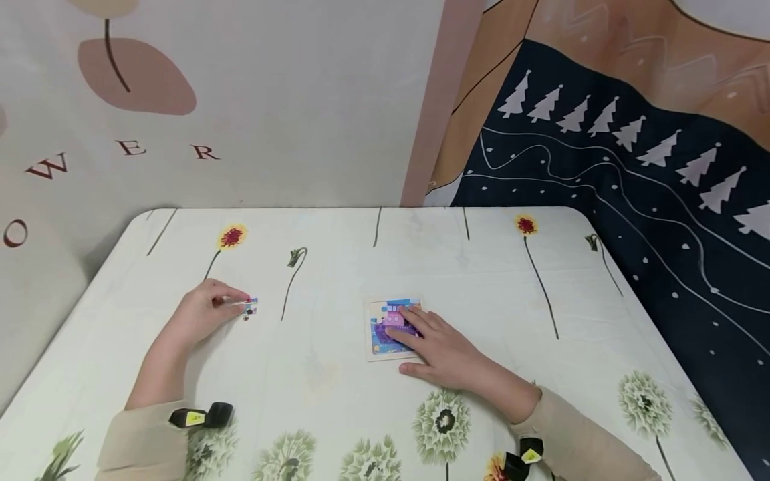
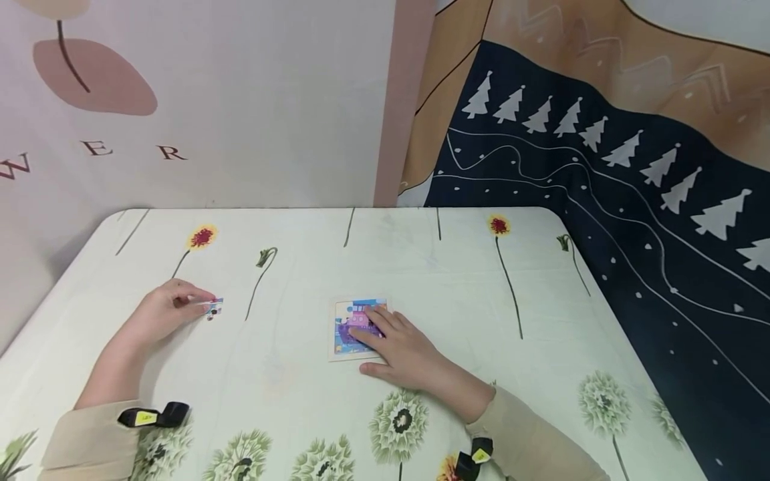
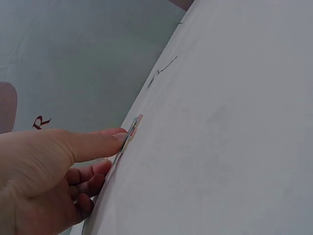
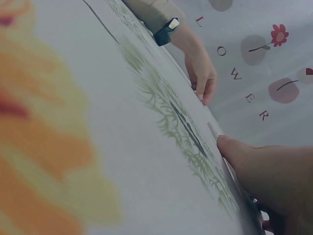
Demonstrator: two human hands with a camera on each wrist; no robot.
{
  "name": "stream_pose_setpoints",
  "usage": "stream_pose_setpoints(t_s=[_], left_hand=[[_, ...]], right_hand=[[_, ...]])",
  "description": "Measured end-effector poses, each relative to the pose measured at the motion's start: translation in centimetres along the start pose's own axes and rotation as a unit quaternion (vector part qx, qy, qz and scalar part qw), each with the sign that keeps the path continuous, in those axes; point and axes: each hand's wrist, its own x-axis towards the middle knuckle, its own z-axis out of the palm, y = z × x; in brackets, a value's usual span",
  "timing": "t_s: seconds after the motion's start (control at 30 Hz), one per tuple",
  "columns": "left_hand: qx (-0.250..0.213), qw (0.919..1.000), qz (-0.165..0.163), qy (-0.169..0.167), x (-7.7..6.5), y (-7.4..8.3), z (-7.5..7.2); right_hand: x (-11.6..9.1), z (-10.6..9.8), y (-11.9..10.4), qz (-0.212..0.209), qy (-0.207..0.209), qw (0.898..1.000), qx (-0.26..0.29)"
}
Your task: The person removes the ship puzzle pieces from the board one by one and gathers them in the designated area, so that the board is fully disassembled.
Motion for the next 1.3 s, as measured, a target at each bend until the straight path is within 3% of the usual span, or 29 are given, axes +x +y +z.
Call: stream_pose_setpoints(t_s=[0.43,0.93,1.13,1.3], left_hand=[[-0.03,0.9993,-0.019,-0.007,0.2,-0.2,0.2],[-0.022,0.9996,-0.014,-0.007,-0.1,0.0,-0.4],[-0.024,0.9997,-0.002,0.01,-0.1,1.5,-0.5],[-0.027,0.9989,0.035,0.016,0.5,3.8,0.6]], right_hand=[[-0.7,-0.1,-0.3,0.03,-0.034,0.999,0.006],[-1.1,0.2,-0.2,0.042,-0.029,0.999,0.014],[-1.1,0.4,-0.2,0.038,-0.022,0.999,0.014],[-1.1,0.5,-0.1,0.039,-0.021,0.999,0.02]])
